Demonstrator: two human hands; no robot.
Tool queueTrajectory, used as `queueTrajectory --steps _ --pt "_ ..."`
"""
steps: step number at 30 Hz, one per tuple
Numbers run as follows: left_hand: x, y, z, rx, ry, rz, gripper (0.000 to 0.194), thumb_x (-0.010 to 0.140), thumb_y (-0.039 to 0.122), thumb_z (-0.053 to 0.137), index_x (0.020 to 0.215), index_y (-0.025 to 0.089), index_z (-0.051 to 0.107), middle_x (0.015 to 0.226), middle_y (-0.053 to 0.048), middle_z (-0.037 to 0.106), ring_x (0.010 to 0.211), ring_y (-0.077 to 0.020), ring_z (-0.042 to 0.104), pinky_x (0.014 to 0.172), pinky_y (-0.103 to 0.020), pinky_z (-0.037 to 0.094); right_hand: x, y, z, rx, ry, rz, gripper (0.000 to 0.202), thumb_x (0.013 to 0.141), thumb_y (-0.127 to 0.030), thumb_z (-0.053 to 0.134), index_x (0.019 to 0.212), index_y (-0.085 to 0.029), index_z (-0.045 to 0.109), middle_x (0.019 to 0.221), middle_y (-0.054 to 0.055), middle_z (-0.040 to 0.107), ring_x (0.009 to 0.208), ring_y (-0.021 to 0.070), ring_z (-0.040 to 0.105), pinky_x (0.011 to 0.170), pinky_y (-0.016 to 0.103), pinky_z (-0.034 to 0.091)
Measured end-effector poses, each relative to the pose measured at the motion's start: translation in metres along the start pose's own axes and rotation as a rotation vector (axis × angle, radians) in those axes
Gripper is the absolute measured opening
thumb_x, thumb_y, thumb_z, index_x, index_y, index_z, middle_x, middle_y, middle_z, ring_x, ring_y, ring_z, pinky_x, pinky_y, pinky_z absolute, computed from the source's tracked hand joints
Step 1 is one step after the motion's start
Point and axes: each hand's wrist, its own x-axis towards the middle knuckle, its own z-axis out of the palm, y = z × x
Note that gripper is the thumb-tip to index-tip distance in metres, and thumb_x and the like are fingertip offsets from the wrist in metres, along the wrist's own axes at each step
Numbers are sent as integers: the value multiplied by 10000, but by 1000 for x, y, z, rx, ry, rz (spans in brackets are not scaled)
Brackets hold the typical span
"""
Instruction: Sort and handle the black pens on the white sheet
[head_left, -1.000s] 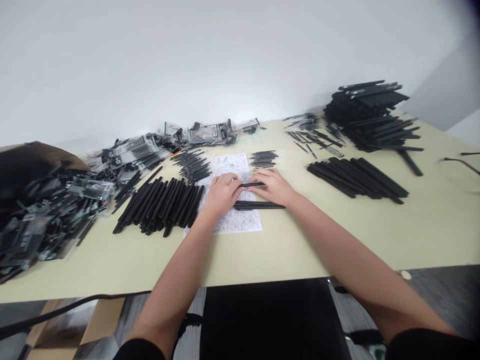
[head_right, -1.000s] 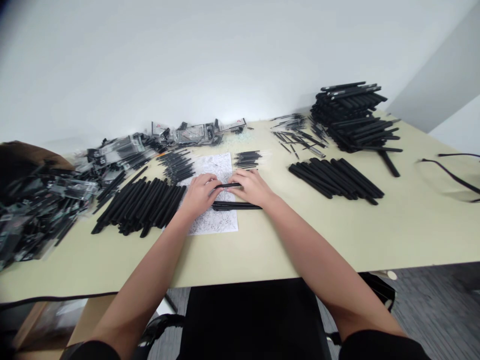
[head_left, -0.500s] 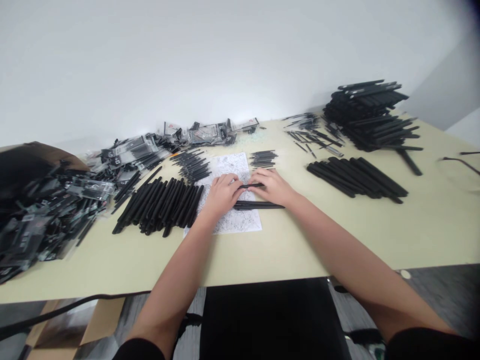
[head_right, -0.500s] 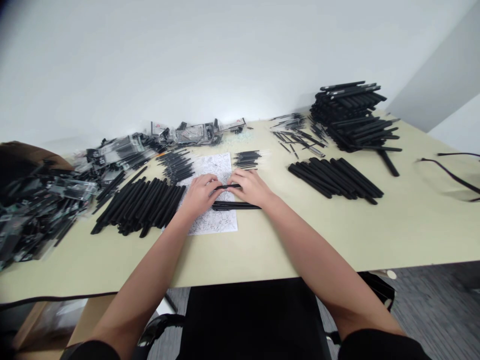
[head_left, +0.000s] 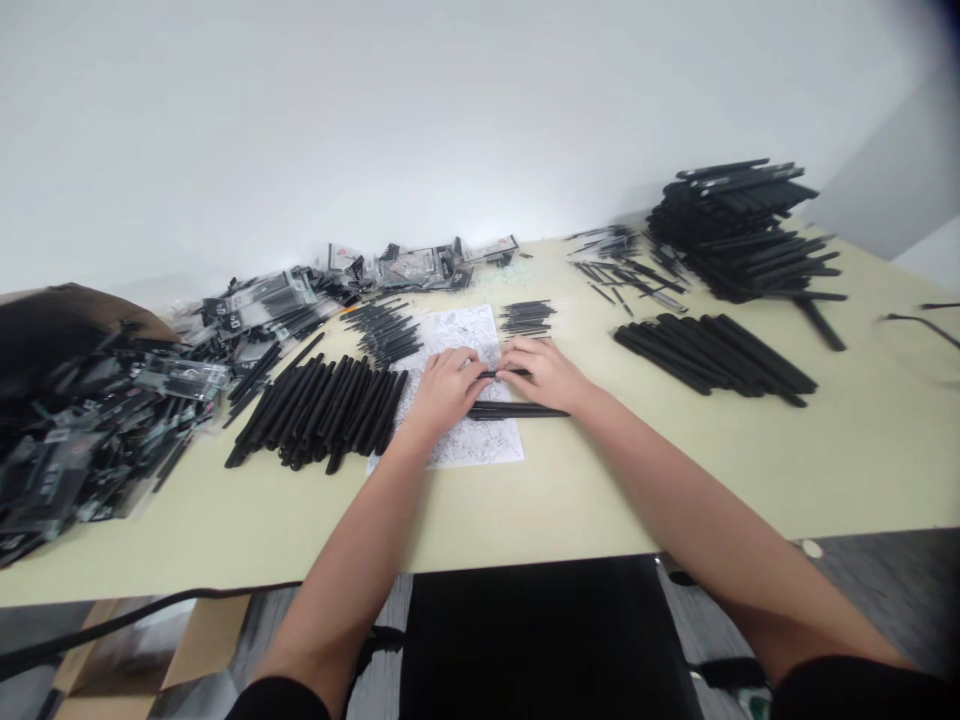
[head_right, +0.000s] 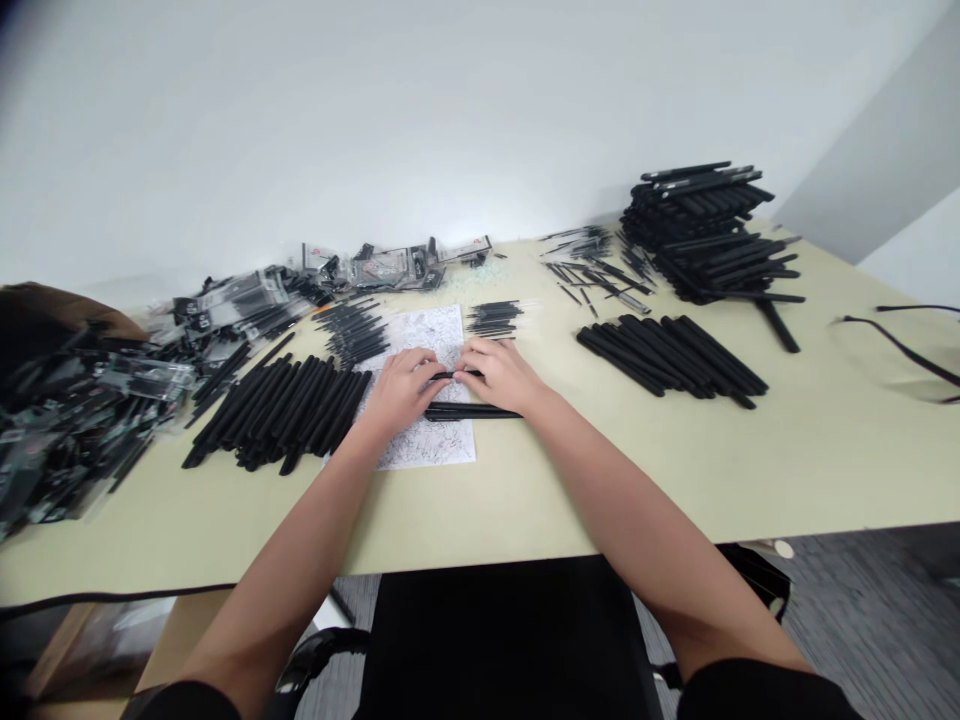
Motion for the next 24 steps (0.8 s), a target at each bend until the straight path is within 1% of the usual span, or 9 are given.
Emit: queueTrajectory --steps 3,7,9,11,14,19,24 --pt "-1 -1 1 0 2 0 234 965 360 501 1035 200 657 1100 -80 638 1018 -227 569 860 -362 409 0 -1 -1 2 5 8 200 932 -371 532 969 -216 653 1058 79 650 1017 235 596 882 386 384" --pt "-1 -1 1 -11 12 -4 233 967 353 498 1036 194 655 1104 -84 637 1033 -229 567 869 -366 412 -1 -1 -1 -2 10 28 260 934 -394 526 1072 -214 652 1113 88 645 1053 249 597 912 408 389" --pt "0 -2 2 -17 15 -7 228 965 349 503 1036 195 654 1101 -84 636 1029 -227 567 871 -365 413 -1 -1 -1 -8 2 33 255 948 -368 496 1048 -214 673 1111 87 648 1055 246 597 918 421 388" --pt "0 -2 2 -15 17 -7 223 962 351 509 1030 196 654 1097 -82 635 1020 -225 569 867 -363 413 -1 0 0 -16 -12 25 250 953 -334 476 972 -211 693 1100 86 652 1044 241 598 913 428 385" --pt "0 -1 1 0 14 0 219 961 352 510 1024 199 653 1095 -77 635 1021 -226 569 863 -360 411 -1 2 1 -11 -17 7 223 938 -315 498 909 -204 689 1085 86 649 1027 237 594 906 424 392" --pt "0 -1 0 -8 -4 -2 237 965 360 495 1032 196 654 1101 -79 634 1030 -230 566 878 -370 412 -1 2 1 12 -3 5 169 898 -343 562 951 -202 640 1044 86 627 997 242 588 886 398 421" --pt "0 -1 -1 -18 0 -9 234 969 352 490 1036 199 653 1101 -82 633 1031 -228 567 885 -370 413 -1 3 1 17 17 4 273 900 -422 560 1055 -207 624 1089 95 627 1014 255 582 893 400 425"
